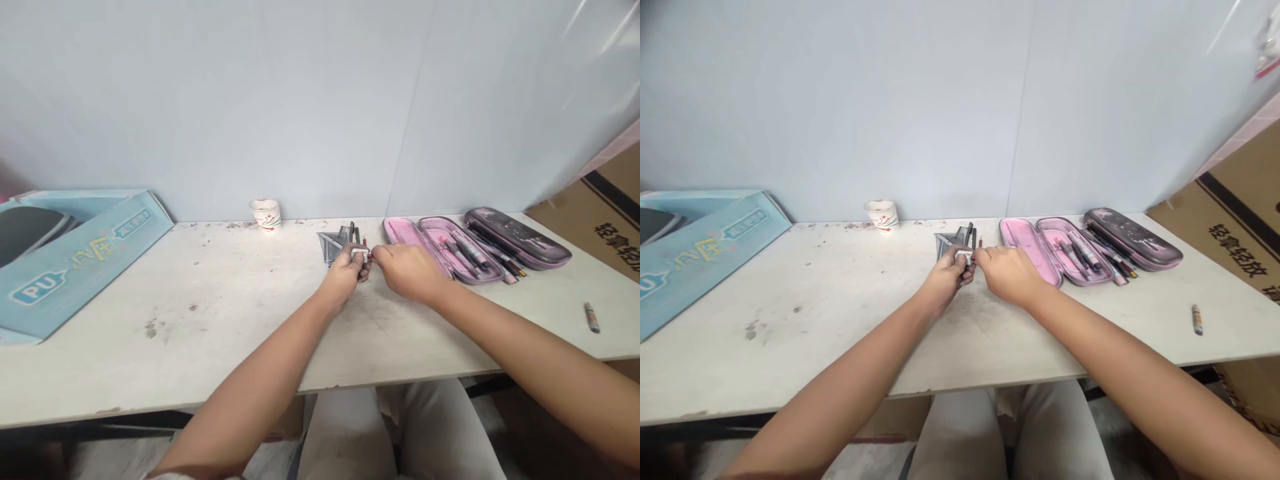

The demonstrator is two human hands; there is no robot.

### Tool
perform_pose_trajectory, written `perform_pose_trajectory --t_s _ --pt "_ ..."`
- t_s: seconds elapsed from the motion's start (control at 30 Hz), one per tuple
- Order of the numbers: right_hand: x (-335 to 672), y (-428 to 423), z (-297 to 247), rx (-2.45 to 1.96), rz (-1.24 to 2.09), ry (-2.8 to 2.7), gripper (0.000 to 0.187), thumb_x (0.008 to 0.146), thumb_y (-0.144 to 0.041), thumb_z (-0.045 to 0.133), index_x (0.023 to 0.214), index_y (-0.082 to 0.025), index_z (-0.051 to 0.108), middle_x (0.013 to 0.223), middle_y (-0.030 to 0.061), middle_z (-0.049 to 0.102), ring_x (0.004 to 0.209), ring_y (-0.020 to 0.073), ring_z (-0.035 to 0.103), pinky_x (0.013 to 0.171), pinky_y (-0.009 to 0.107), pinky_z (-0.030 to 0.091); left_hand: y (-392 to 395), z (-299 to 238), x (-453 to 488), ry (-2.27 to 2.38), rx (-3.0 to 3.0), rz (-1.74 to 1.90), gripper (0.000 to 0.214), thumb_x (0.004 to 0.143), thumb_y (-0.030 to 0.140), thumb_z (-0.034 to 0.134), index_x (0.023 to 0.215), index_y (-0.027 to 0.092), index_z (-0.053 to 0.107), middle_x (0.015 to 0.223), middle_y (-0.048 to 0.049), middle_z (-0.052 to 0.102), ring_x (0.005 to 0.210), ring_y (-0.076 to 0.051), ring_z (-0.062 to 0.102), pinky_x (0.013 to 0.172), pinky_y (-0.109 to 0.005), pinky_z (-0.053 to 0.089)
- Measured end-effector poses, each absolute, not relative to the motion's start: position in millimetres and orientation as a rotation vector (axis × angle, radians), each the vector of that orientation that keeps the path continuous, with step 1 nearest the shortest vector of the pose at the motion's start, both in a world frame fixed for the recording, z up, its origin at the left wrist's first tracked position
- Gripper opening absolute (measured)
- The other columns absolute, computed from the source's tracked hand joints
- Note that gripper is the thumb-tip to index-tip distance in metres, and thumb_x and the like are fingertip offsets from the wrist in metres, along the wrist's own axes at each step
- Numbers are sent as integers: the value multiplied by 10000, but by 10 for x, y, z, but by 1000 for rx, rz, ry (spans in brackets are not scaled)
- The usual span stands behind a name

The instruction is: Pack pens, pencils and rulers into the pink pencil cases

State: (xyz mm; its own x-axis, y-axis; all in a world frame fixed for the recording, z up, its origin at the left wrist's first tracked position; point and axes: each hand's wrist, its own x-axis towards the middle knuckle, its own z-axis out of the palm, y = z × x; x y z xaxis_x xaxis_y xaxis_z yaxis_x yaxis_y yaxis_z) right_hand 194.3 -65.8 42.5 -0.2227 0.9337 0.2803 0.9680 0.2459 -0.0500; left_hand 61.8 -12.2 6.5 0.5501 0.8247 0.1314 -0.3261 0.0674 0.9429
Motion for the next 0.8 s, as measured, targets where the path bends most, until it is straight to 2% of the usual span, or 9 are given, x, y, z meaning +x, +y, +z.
perform_pose_trajectory --t_s 0.17,0.23,0.37,0.43,0.63,0.8 --pt "1974 -545 420 -1742 464 -2033 413 919 -349 207 733 -169 529 662 35 586 619 139 523 575 237 334 -87 81 585 520 1386 934 62 850 210 466 904 186 446 630 42 483 503 -51 393 511 -181 312" --pt "1976 -546 423 -1775 393 -2012 375 914 -372 244 785 -169 531 699 43 599 640 147 528 576 241 330 -65 66 608 530 1374 958 54 853 213 463 894 184 443 620 45 476 491 -50 393 504 -184 312" --pt "1936 -605 450 -1846 -94 -2124 265 886 -344 356 982 -158 519 897 111 634 754 204 555 598 272 298 -54 52 637 554 1278 982 43 860 204 446 896 181 441 602 50 449 479 -50 392 488 -184 306" --pt "1925 -623 464 -1904 -172 -2160 273 893 -315 326 973 -161 537 872 118 644 735 218 563 590 284 283 -65 57 633 532 1263 970 36 865 190 433 899 180 439 610 45 457 484 -51 396 492 -186 313" --pt "2039 -626 433 -1971 -94 -2110 327 905 -300 270 880 -174 570 762 98 646 698 217 573 601 287 294 -63 60 612 578 1220 1027 33 881 186 412 892 177 442 606 45 456 480 -45 400 487 -179 320" --pt "2132 -635 381 -1822 21 -1882 229 888 -310 329 924 -169 506 743 63 624 688 194 560 609 271 335 -57 107 583 615 1186 1083 66 895 223 395 932 185 434 674 15 544 536 -67 499 530 -198 393"
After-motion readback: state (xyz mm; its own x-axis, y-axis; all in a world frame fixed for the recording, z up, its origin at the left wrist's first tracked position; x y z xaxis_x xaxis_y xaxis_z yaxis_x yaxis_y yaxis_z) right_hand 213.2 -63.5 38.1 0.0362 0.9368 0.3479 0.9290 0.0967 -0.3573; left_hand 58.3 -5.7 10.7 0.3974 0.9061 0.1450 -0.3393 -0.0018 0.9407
